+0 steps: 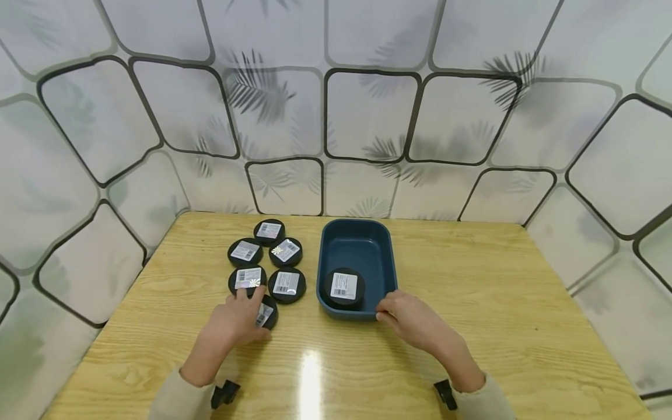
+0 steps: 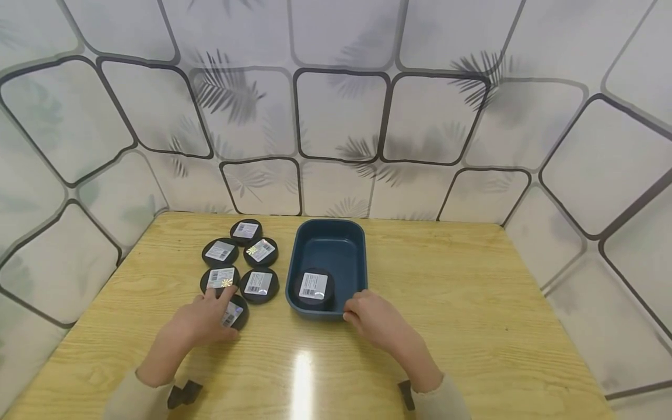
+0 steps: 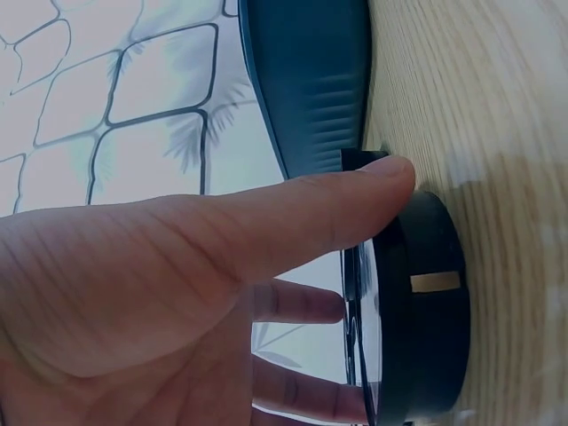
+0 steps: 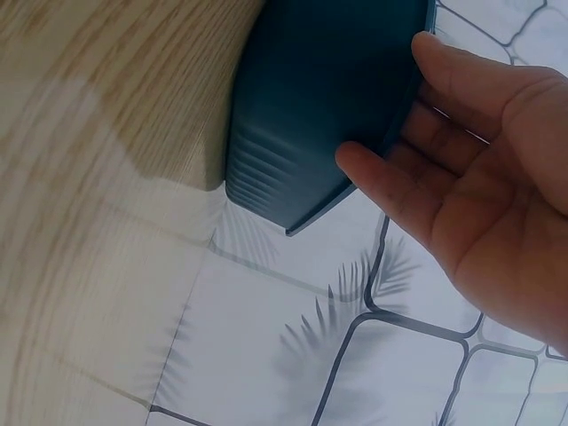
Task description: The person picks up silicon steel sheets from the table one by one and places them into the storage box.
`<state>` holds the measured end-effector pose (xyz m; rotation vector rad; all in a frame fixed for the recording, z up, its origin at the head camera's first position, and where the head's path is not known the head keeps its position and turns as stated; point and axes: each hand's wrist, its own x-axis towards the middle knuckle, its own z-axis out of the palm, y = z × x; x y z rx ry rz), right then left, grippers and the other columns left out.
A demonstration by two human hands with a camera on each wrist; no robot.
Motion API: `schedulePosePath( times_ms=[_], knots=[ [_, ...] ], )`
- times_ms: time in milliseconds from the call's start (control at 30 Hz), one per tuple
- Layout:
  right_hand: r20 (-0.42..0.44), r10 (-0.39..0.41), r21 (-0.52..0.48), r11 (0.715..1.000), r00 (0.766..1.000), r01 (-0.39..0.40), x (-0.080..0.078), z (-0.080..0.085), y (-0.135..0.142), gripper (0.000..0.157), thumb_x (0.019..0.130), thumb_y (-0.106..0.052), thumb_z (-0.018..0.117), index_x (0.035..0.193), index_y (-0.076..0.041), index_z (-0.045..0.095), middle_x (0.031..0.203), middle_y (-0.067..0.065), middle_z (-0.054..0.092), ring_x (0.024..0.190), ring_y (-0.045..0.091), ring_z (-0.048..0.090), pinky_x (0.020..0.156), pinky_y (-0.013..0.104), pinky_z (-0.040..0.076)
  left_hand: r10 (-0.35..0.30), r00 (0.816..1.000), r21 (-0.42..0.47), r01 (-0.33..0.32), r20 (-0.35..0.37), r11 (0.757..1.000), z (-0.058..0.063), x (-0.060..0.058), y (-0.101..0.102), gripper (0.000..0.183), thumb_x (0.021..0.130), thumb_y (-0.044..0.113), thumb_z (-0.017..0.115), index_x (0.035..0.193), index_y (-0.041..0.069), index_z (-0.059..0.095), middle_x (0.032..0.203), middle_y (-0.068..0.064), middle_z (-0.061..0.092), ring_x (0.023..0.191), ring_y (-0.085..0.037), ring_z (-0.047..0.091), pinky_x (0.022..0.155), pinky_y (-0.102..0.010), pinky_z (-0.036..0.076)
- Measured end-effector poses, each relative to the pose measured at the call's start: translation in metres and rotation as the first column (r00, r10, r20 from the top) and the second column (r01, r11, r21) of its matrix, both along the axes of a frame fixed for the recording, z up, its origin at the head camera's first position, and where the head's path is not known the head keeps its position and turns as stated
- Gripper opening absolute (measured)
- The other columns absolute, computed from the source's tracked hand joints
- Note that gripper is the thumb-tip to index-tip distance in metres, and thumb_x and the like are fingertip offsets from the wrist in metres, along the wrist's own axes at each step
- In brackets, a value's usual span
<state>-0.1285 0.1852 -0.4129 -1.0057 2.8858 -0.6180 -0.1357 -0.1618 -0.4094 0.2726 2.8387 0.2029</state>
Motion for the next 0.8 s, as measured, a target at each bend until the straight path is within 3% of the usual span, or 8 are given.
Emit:
schedulePosePath(
  times_ms=[800],
  knots=[
    [0.040,-0.006,-0.016,1.000,0.999,0.006,-0.0008,0.0009,0.0025,0.009,0.094,-0.010,0.067,0.097,-0.008,0.075,0.089,-0.003,0.066,0.083,0.013,0.062,0.072,0.027,0.053,-0.002,1.000,-0.002,0.002,0.003,1.000,-0.0033,-0.0031,-0.0001,0.085,0.073,0.037,0.087,0.139,0.005,0.044,0.120,-0.035,0.053,0.106,-0.048,0.057,0.071,-0.055,0.053]
  ],
)
